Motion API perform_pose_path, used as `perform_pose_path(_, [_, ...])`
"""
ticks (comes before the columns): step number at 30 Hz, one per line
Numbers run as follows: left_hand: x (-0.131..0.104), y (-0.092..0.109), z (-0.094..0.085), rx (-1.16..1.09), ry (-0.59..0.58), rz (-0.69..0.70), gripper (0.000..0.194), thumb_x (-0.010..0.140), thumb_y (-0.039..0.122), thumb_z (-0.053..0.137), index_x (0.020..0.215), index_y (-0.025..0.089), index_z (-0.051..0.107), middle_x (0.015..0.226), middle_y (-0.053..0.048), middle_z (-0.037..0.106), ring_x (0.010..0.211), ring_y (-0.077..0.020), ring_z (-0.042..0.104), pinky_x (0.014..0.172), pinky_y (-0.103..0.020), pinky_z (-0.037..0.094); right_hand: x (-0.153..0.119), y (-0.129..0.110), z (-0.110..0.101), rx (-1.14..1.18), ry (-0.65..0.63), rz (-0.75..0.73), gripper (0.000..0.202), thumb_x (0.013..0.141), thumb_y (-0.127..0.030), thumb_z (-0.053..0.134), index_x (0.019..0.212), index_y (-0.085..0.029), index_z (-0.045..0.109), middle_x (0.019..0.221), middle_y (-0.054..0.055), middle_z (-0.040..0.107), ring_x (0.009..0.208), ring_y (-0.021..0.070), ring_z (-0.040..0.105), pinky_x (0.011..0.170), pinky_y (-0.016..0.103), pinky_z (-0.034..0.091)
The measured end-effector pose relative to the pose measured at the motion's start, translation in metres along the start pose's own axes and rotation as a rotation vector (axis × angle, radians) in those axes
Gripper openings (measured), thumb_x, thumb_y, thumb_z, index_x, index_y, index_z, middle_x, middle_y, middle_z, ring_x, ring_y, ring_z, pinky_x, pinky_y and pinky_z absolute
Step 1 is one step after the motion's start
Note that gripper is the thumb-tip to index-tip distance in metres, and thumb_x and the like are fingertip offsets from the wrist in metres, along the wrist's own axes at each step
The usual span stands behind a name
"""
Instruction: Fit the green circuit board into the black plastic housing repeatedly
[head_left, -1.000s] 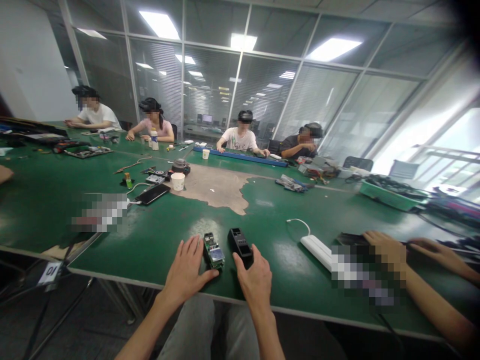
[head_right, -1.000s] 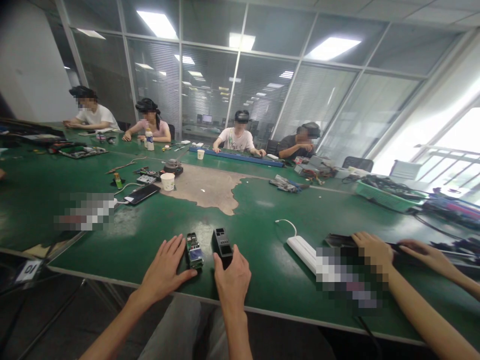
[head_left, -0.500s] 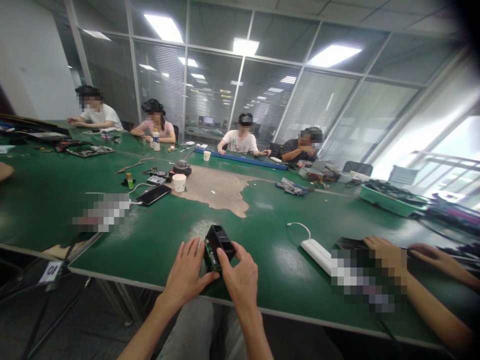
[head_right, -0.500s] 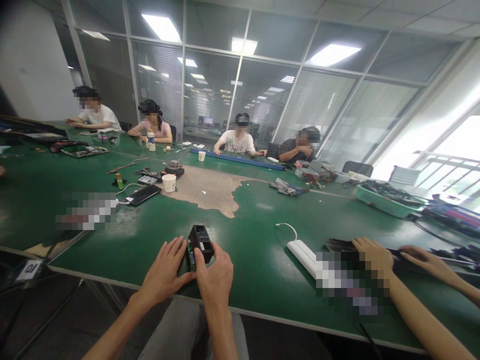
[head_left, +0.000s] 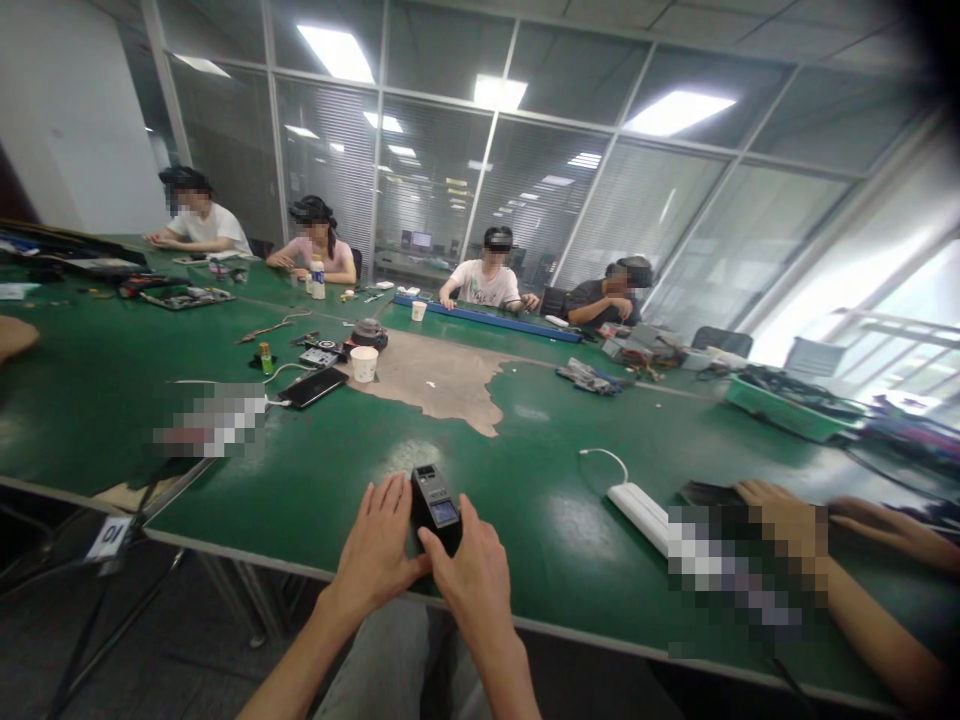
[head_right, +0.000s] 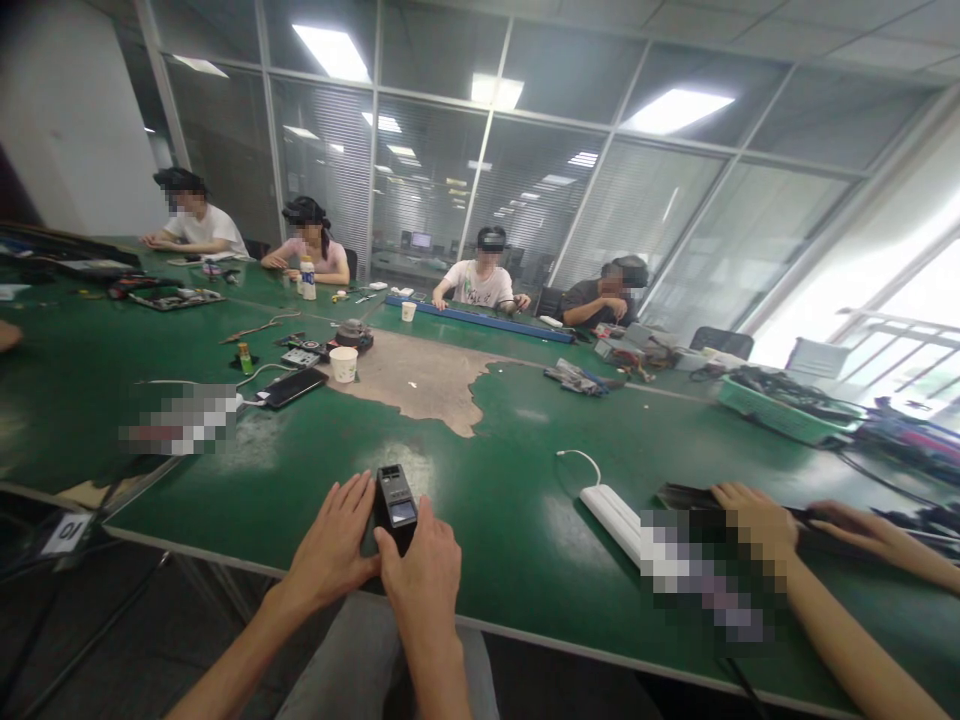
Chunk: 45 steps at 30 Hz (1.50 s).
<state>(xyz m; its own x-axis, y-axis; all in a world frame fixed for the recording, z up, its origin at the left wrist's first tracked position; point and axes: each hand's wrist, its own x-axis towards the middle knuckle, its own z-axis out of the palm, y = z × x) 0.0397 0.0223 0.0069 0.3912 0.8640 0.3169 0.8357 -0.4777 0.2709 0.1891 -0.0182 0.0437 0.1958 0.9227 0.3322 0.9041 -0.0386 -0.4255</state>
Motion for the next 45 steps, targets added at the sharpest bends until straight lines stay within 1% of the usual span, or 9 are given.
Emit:
perform_pose_path(3, [0.0,0.0,0.0,0.002,0.001,-0.009,0.084,0.083,0.057,0.047,0.147,0.008,0.026,0.153,-0.019,0.029,0.143,-0.0318,0.024,0.117,-0.052,0.017,-0.003,0.003,0.005,0.034,0.038,0.001,0.066,0.08,-0.05,0.061,0.13,-0.008,0.052,0.118,0.019,0.064,0.109,0.0323,0.06,0.089,0.039,0.046])
perform_pose_path(9, [0.001,-0.001,0.001,0.003,0.021,0.007,0.084,0.083,0.062,0.046,0.147,0.011,0.027,0.153,-0.018,0.03,0.142,-0.0323,0.025,0.116,-0.053,0.019,-0.002,-0.002,0.004,0.168,0.043,0.036,0.041,0.085,-0.044,0.054,0.114,-0.016,0.063,0.101,0.011,0.069,0.096,0.026,0.064,0.085,0.035,0.046])
perform_pose_path(14, [0.0,-0.001,0.002,0.002,0.021,0.009,0.087,0.083,0.069,0.044,0.146,0.01,0.029,0.152,-0.019,0.031,0.142,-0.0333,0.025,0.115,-0.055,0.021,0.007,-0.006,-0.01,0.291,0.112,0.064,0.046,0.085,-0.048,0.053,0.119,-0.016,0.061,0.108,0.012,0.068,0.102,0.0251,0.063,0.09,0.035,0.045])
perform_pose_path(17, [0.0,0.001,0.001,0.0,0.019,-0.006,0.091,0.081,0.073,0.045,0.146,0.011,0.03,0.153,-0.019,0.031,0.142,-0.0337,0.025,0.115,-0.055,0.021,0.013,0.002,-0.019,0.348,0.191,0.093,0.051,0.085,-0.051,0.052,0.121,-0.017,0.06,0.112,0.012,0.067,0.105,0.0245,0.062,0.092,0.035,0.044])
perform_pose_path(22, [0.001,0.002,0.002,-0.008,0.026,-0.01,0.091,0.08,0.075,0.046,0.146,0.014,0.03,0.153,-0.017,0.03,0.142,-0.0336,0.025,0.115,-0.055,0.02,0.021,0.031,-0.024,0.257,0.271,0.164,0.056,0.085,-0.055,0.05,0.12,-0.014,0.061,0.11,0.015,0.067,0.101,0.0268,0.063,0.087,0.036,0.045])
perform_pose_path(29, [0.001,0.001,0.004,0.009,0.032,0.006,0.089,0.082,0.075,0.041,0.147,0.015,0.03,0.154,-0.016,0.029,0.142,-0.0333,0.025,0.115,-0.055,0.021,0.022,0.063,-0.016,0.099,0.237,0.232,0.053,0.086,-0.055,0.049,0.117,-0.015,0.061,0.102,0.014,0.069,0.095,0.0287,0.063,0.083,0.036,0.045])
perform_pose_path(34, [0.002,0.002,0.004,0.027,0.017,0.006,0.088,0.083,0.075,0.039,0.147,0.015,0.031,0.155,-0.016,0.028,0.143,-0.0331,0.024,0.116,-0.055,0.019,0.018,0.072,-0.008,-0.008,0.178,0.238,0.054,0.086,-0.052,0.051,0.122,-0.012,0.058,0.105,0.016,0.067,0.096,0.0295,0.063,0.083,0.037,0.045])
perform_pose_path(40, [0.003,0.002,0.005,0.046,0.006,0.009,0.085,0.085,0.074,0.038,0.147,0.017,0.03,0.154,-0.015,0.029,0.142,-0.033,0.024,0.116,-0.056,0.019,0.009,0.078,-0.002,-0.035,0.21,0.179,0.076,0.082,-0.053,0.058,0.137,-0.002,0.043,0.125,0.023,0.059,0.111,0.0314,0.057,0.093,0.038,0.042])
perform_pose_path(45, [0.003,0.004,0.004,0.068,0.001,0.006,0.084,0.086,0.074,0.035,0.147,0.017,0.031,0.154,-0.015,0.029,0.142,-0.0328,0.025,0.116,-0.056,0.019,0.01,0.073,-0.006,0.005,0.199,0.173,0.055,0.085,-0.049,0.055,0.123,-0.009,0.058,0.111,0.018,0.066,0.104,0.0295,0.06,0.091,0.039,0.043])
